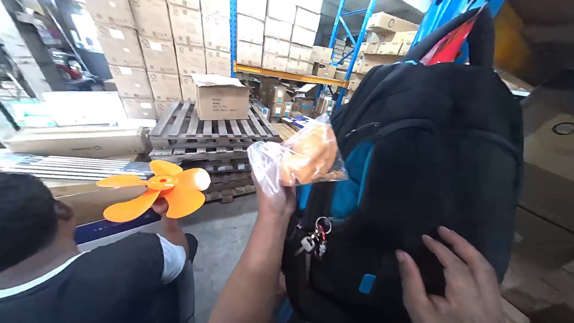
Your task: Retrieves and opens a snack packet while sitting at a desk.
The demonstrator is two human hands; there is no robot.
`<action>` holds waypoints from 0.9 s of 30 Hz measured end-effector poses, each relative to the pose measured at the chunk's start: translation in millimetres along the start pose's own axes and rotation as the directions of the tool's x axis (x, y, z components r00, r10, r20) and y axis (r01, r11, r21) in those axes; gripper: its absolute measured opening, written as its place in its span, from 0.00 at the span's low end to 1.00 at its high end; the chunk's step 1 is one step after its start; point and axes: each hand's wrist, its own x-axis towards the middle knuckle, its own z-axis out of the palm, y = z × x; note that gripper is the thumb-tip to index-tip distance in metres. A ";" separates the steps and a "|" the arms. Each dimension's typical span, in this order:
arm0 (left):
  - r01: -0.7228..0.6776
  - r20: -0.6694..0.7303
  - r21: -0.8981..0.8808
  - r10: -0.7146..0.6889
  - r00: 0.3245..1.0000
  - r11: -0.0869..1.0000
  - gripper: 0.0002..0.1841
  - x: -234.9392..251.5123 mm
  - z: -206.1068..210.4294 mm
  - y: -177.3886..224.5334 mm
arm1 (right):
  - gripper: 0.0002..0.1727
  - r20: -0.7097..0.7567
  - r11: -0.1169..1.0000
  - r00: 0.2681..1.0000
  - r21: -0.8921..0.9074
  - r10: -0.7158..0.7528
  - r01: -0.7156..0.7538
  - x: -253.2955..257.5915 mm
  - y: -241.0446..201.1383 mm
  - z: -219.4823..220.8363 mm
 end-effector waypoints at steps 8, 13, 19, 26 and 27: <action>0.123 0.176 -0.059 -0.110 0.978 0.991 0.16 -48.0 -50.9 60.8 | 0.20 -0.007 0.899 0.996 0.429 -0.093 0.087 -11.4 4.7 -11.4; 0.111 0.537 0.179 -0.192 0.822 0.978 0.13 -101.1 -40.3 77.8 | 0.40 0.374 0.310 0.914 0.897 -0.154 -0.315 -24.8 -53.6 -31.1; 0.333 0.141 0.284 -0.383 0.913 0.899 0.26 -181.4 -46.6 97.0 | 0.24 0.569 -0.010 0.822 0.822 -0.028 -0.569 -49.9 -61.7 -46.0; 0.376 0.080 0.624 -0.535 0.841 0.685 0.09 -288.1 -48.1 161.7 | 0.25 0.688 -0.036 0.724 0.723 -0.044 -0.689 -117.2 -33.2 -112.1; 0.379 0.044 0.644 -0.527 0.849 0.664 0.09 -309.1 -44.2 165.2 | 0.26 0.707 -0.042 0.705 0.703 -0.066 -0.709 -130.5 -30.6 -122.6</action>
